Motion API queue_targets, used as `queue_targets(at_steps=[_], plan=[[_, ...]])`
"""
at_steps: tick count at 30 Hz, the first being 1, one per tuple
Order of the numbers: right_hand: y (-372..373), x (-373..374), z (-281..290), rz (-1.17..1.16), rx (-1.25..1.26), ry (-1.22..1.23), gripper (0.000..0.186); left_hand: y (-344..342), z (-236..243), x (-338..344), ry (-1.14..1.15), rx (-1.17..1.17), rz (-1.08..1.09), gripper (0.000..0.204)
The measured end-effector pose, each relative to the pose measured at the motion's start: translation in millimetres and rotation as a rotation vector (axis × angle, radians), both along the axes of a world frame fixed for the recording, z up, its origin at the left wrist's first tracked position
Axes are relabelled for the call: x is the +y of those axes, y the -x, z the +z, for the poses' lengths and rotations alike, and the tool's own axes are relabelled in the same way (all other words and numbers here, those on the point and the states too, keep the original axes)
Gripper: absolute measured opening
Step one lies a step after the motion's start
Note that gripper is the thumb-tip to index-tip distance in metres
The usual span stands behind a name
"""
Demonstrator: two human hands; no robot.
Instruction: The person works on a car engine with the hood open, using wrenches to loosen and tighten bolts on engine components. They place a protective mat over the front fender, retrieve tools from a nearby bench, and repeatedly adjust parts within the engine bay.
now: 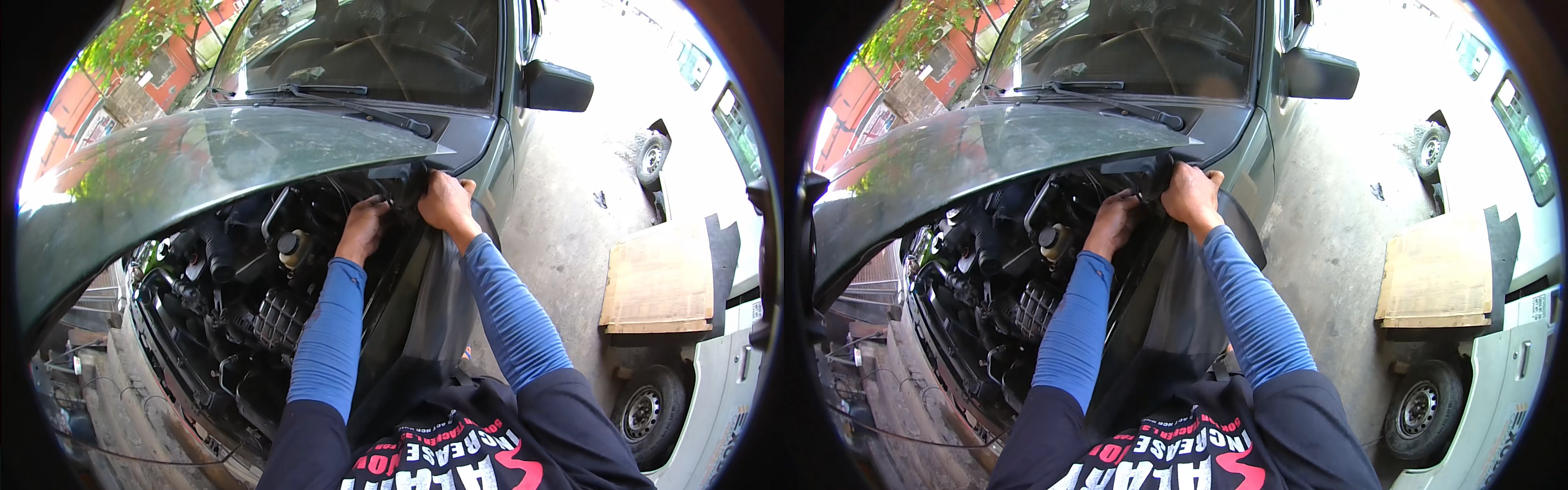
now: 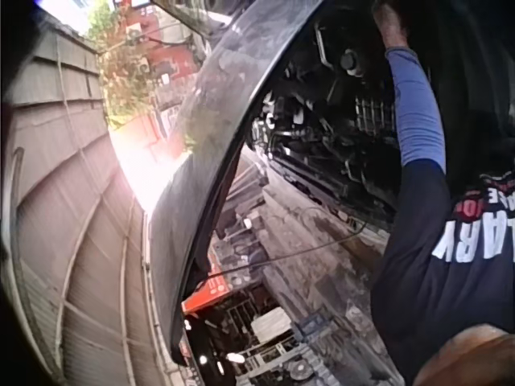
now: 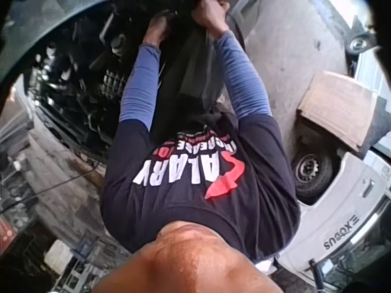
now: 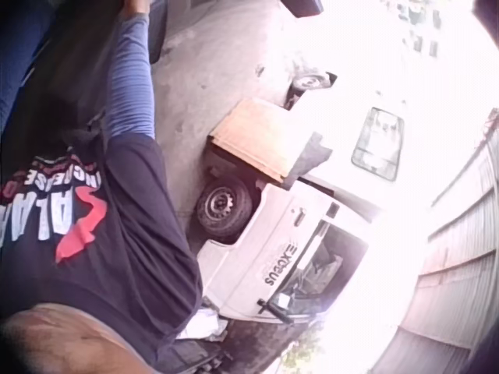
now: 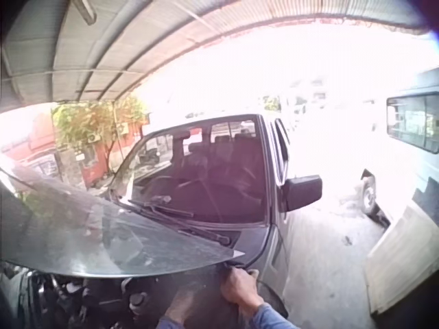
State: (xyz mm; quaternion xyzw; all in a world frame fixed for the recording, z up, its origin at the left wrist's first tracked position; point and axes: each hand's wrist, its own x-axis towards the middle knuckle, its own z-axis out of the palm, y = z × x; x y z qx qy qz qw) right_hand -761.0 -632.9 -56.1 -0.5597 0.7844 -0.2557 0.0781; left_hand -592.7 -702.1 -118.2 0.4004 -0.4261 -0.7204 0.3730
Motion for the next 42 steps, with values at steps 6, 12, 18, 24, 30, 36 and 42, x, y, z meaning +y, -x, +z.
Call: queue_targets(at_steps=[6,12,18,24,30,36,42], plan=[[11,20,1,0.15,0.037,-0.004,0.021,20,-9,0,-0.044,0.232,-0.173,0.027],[1,43,-1,0.217,0.2,0.071,0.028,10,-7,-17,-0.023,0.155,-0.252,0.026],[16,74,-4,0.065,0.135,0.373,0.037,13,-5,-20,-0.036,0.093,-0.271,0.029],[36,78,-6,0.16,0.061,0.359,0.034,-8,12,3,0.052,-0.168,-0.097,0.035],[39,84,-17,0.187,0.092,0.436,0.033,-87,80,111,0.729,-0.798,-0.044,0.029],[39,85,-42,0.111,0.255,0.529,0.037,-207,89,344,0.825,-1.026,0.636,0.013],[36,69,-67,0.163,0.242,0.68,0.032,-353,-64,561,-0.096,-1.673,1.596,0.041]])
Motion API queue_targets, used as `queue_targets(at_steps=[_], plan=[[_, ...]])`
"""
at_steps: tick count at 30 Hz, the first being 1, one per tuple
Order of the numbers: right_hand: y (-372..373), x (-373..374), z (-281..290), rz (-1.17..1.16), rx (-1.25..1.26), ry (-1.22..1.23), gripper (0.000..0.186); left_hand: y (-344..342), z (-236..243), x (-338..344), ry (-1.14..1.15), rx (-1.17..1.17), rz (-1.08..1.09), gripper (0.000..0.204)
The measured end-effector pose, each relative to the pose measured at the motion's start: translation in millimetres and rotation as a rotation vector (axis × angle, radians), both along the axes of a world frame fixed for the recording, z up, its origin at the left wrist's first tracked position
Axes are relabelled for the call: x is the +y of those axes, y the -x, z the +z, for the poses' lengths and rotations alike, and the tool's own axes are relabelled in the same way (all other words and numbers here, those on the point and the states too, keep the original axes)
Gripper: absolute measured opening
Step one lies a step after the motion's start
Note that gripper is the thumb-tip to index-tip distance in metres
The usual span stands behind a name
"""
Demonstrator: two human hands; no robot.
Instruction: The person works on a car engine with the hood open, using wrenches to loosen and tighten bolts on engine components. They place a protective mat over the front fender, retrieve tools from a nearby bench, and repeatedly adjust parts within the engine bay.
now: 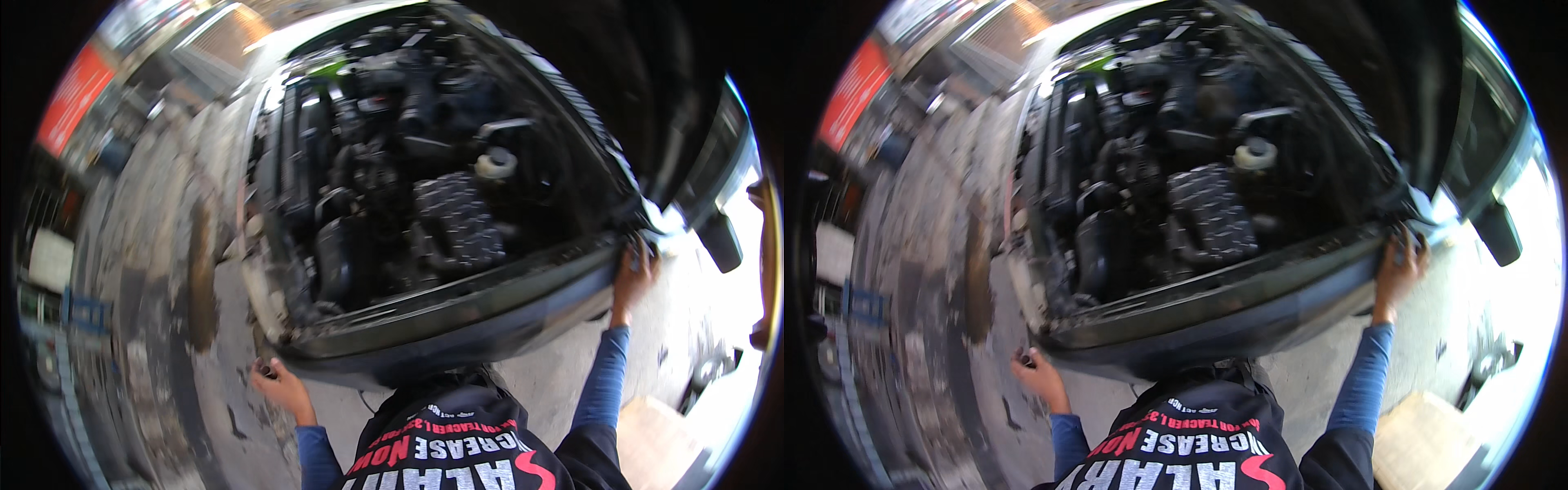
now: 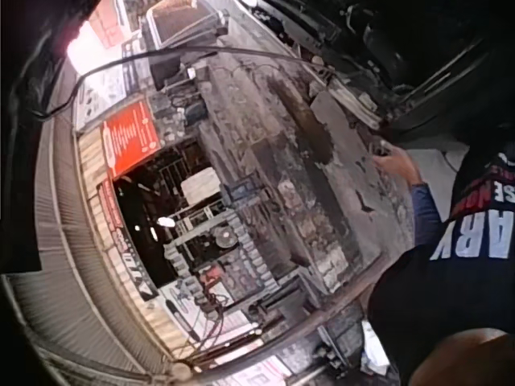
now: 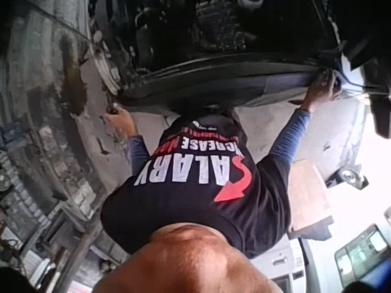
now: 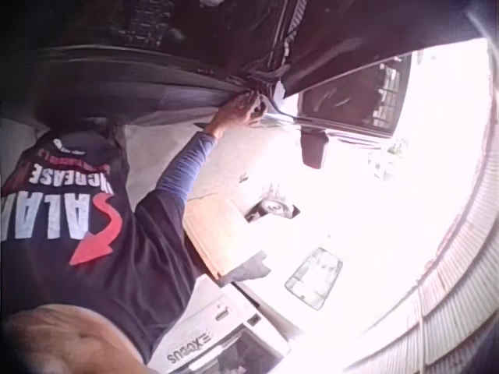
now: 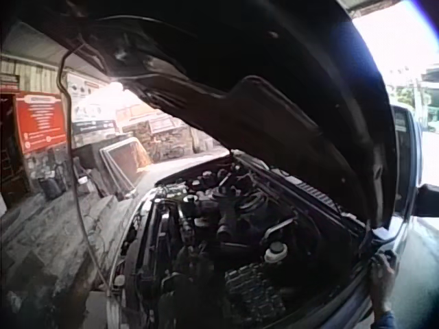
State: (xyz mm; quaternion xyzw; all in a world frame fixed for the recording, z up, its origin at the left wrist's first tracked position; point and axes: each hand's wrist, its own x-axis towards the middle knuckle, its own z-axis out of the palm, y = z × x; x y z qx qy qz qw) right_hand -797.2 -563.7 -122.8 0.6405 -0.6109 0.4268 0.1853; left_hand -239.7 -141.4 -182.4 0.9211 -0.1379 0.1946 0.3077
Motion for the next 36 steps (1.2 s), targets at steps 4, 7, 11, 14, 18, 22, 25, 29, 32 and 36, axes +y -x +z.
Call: queue_targets(at_steps=[4,7,11,14,18,22,25,29,32,36], plan=[[12,-4,-10,0.021,0.02,0.012,0.028,-16,-102,53,0.458,0.707,0.253,0.065],[15,-2,-10,0.034,0.102,0.001,0.023,-2,-103,40,0.937,1.114,0.249,0.072],[35,-5,-19,-0.034,0.158,-0.022,0.027,-17,-93,33,0.892,1.021,0.287,0.07],[28,-8,-20,-0.075,0.223,-0.003,0.026,-73,-119,59,0.963,1.001,0.151,0.072],[27,-9,-6,0.033,0.04,-0.188,0.027,-125,-117,43,0.811,0.972,0.154,0.077],[35,-24,-12,0.02,0.019,-0.267,0.039,-166,-125,35,0.8,0.952,0.142,0.069],[58,-45,-30,0.015,-0.027,-0.332,0.061,-202,-143,29,0.72,1.017,0.157,0.05],[44,-53,-32,-0.055,0.032,-0.393,0.07,-210,-138,42,0.789,1.081,-0.037,0.035],[53,-48,-26,-0.163,0.057,-0.459,0.072,-218,-135,20,0.673,0.979,-0.157,0.032],[39,-39,-21,-0.232,0.093,-0.544,0.074,-229,-122,20,0.558,1.032,-0.12,0.028]])
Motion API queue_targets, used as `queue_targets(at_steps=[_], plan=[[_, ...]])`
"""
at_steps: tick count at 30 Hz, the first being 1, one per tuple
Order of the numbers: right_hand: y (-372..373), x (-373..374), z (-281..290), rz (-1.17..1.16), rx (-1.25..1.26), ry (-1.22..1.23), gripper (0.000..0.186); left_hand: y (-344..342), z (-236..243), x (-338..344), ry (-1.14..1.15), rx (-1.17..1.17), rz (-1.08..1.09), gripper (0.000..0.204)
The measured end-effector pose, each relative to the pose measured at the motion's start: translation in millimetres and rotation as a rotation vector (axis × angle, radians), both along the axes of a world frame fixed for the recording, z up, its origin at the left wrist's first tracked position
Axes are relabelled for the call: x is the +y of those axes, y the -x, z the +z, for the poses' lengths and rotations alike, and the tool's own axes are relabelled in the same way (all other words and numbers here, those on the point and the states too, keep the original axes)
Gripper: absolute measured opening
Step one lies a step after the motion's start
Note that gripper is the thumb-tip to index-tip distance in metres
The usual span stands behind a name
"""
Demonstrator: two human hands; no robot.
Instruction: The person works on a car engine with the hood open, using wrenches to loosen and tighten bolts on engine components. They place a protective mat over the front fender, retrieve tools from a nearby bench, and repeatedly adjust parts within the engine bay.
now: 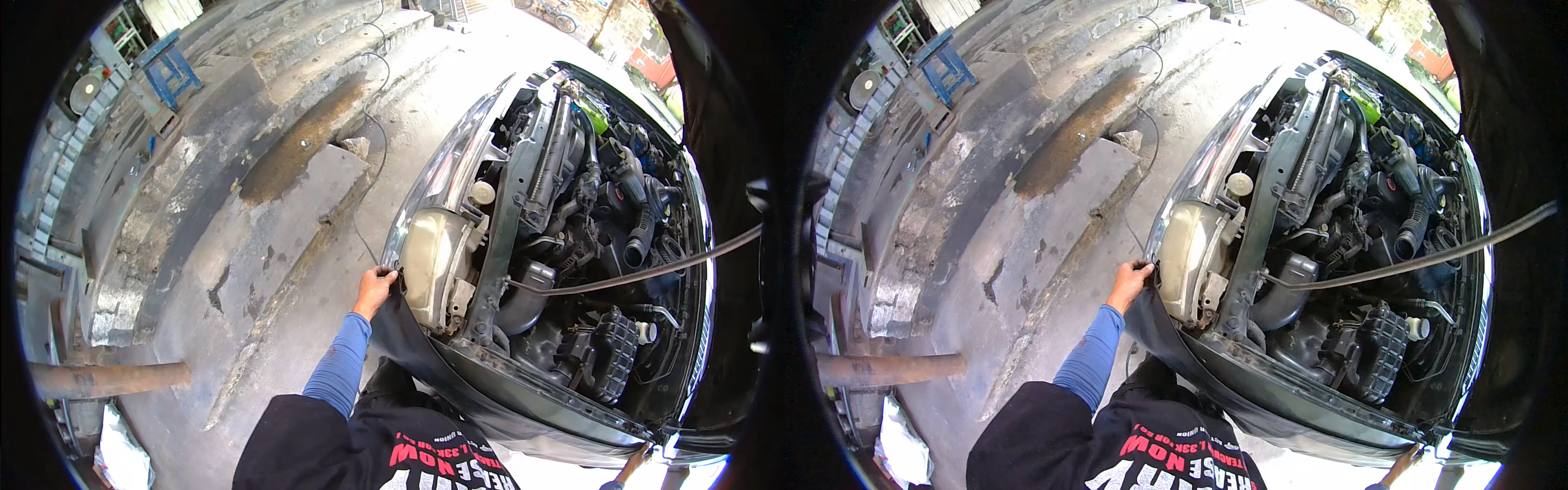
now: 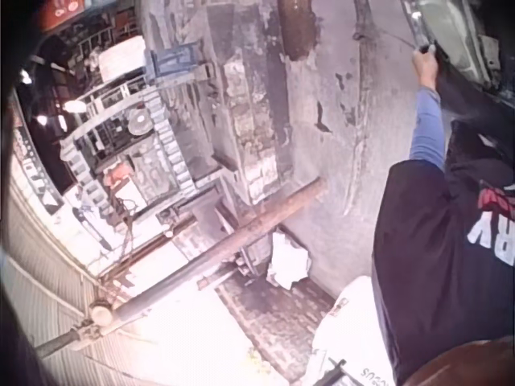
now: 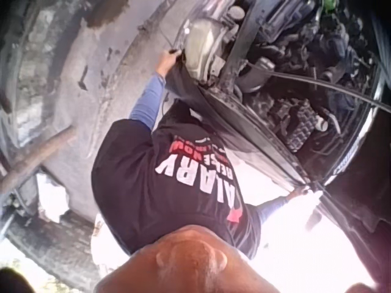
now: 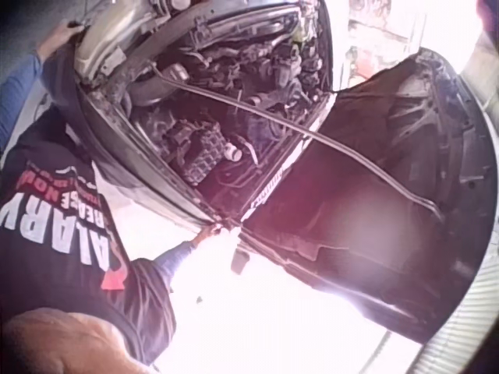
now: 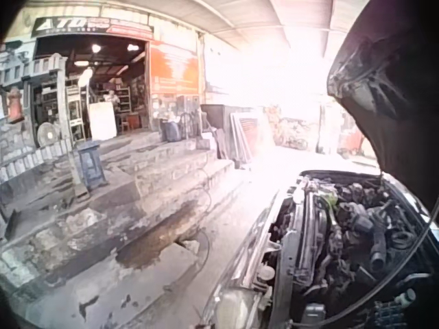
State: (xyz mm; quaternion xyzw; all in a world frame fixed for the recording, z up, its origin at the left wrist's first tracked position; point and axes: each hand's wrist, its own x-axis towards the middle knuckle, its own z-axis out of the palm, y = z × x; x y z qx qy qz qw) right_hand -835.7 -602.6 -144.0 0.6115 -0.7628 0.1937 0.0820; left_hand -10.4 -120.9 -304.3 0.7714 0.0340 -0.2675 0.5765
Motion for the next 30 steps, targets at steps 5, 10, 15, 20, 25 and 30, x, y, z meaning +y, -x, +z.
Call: queue_targets(at_steps=[5,10,15,20,25,30], plan=[[-13,14,6,-0.045,-0.006,-0.05,0.077,-11,-3,-4,0.117,-0.027,-0.029,0.03],[-32,22,-3,-0.071,-0.035,-0.025,0.077,-42,-2,-8,0.113,0.132,0.068,0.031],[0,24,4,-0.136,0.022,0.024,0.076,-65,85,-68,-0.041,-0.433,-0.063,0.029],[-10,22,-13,-0.075,-0.196,0.098,0.07,-56,130,-138,-0.032,-0.766,-0.152,0.025],[-14,31,-21,-0.011,-0.139,0.205,0.065,-75,134,-190,-0.235,-0.947,-0.278,0.024],[-35,42,-18,-0.015,0.022,0.184,0.072,-86,140,-212,-0.485,-1.099,-0.525,0.023]])
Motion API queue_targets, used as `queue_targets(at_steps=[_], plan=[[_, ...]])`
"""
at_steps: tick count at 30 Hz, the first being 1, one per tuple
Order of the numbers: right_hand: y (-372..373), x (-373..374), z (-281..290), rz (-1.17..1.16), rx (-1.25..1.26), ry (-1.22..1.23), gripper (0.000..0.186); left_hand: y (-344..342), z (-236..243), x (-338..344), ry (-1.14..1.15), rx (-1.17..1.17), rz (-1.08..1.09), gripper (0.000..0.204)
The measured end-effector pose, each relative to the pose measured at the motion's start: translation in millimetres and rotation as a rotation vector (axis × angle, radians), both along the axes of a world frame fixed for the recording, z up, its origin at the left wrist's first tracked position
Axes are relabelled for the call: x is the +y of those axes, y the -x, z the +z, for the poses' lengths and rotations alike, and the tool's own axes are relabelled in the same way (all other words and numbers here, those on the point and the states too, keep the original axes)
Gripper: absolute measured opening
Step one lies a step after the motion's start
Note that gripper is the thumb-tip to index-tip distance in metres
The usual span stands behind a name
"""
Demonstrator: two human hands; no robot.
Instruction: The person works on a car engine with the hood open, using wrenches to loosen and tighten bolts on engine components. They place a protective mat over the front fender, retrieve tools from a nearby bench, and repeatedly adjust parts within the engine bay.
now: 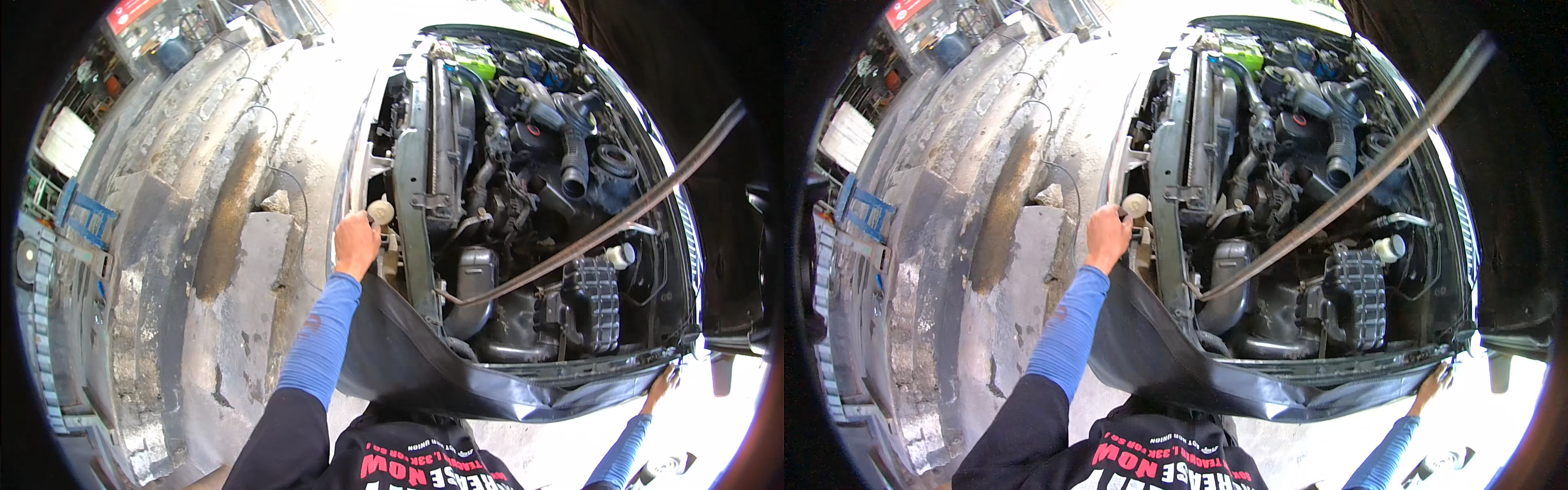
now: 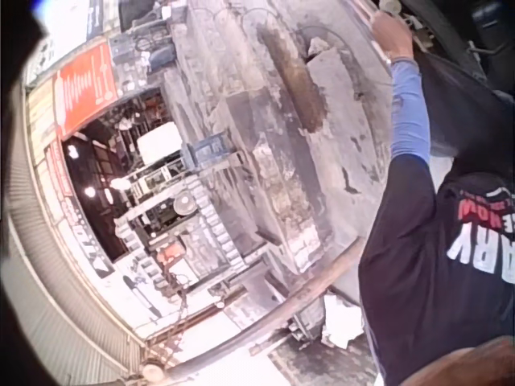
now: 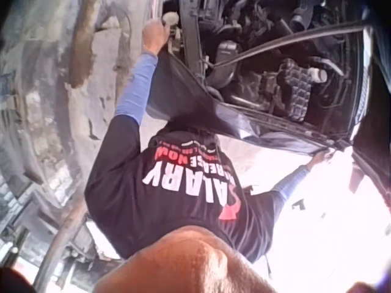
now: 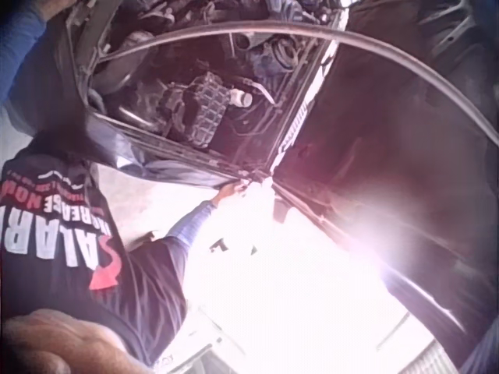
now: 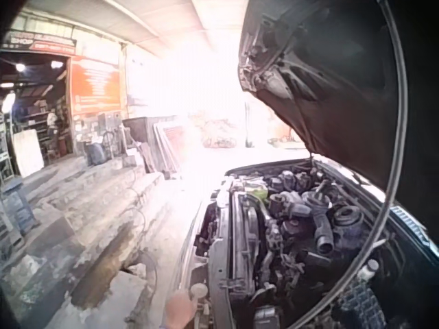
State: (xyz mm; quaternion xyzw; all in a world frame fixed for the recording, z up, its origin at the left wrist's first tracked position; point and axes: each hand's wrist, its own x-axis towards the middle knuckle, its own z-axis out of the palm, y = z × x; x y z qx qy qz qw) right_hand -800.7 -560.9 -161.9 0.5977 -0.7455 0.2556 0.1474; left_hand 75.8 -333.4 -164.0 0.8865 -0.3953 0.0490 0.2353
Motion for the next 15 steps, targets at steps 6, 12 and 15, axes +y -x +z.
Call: queue_targets(at_steps=[6,12,15], plan=[[-4,7,4,-0.059,-0.03,0.106,0.068,-5,15,-21,-0.204,-0.052,-0.026,0.015],[-10,9,5,-0.057,-0.051,0.112,0.064,-20,16,-9,-0.174,0.086,-0.074,0.026],[-10,11,5,-0.057,-0.075,0.144,0.063,-12,21,-7,-0.204,0.047,-0.085,0.026]])
